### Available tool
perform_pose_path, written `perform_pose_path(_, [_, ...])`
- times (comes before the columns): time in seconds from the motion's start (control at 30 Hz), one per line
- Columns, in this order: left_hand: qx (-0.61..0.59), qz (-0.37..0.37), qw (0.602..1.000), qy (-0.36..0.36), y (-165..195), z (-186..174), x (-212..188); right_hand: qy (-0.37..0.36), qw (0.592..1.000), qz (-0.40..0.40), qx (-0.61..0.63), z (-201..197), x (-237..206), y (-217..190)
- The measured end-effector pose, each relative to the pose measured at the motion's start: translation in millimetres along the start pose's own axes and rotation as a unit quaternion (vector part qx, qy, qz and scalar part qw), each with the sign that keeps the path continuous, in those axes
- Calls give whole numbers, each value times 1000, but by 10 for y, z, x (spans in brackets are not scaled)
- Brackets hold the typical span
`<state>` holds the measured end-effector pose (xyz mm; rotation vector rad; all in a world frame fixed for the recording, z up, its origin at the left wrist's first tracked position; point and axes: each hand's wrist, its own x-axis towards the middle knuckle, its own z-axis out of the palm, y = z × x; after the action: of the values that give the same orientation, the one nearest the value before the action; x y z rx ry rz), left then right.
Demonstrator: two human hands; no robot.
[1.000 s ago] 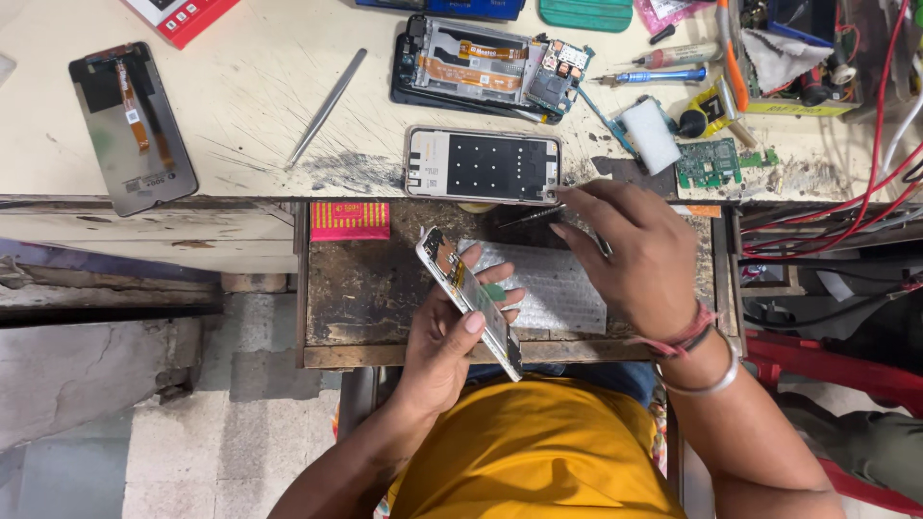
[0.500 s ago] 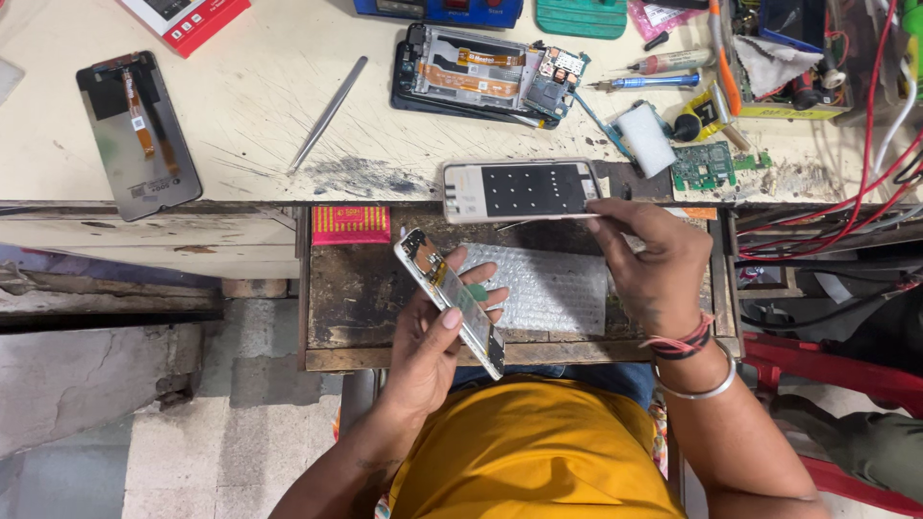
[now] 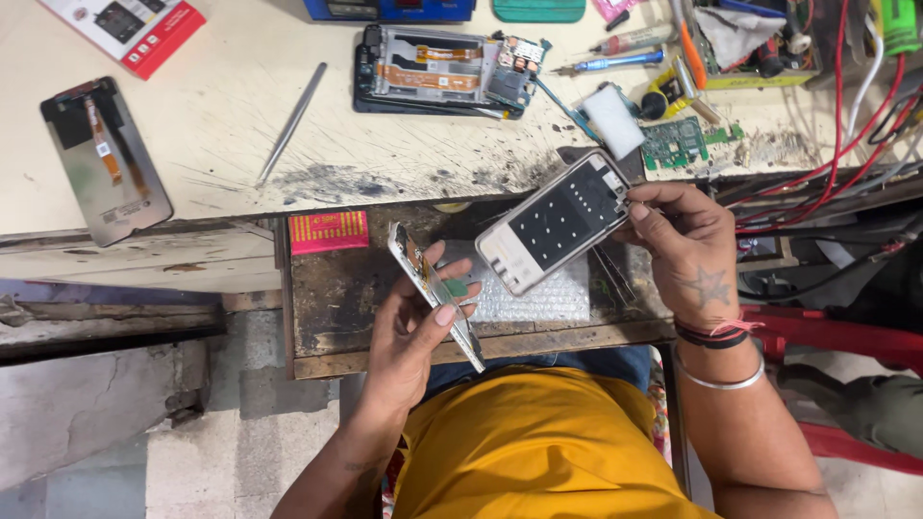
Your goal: The person reassembles a smartphone at a repair workbench. They press a battery into the phone body, align and press the screen assembly onto the frame, power the phone on and tap the screen to test it, then use a screwdriver on the device.
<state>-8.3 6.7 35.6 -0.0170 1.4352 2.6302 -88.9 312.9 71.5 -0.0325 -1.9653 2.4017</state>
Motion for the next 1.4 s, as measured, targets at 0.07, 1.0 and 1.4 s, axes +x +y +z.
perform_pose_path(0.07, [16,-12,1000,-8,-15,1,14,-17,1000,14,-18,-50,-34,-60])
perform_pose_path(1.0, [-30,-106,994,-11,-244,573,215,-99,974,193,-69,226,-829,70])
perform_pose_path(1.4, [-12,-98,995,7,-275,675,218,-170,959,195,114,127,-989,192])
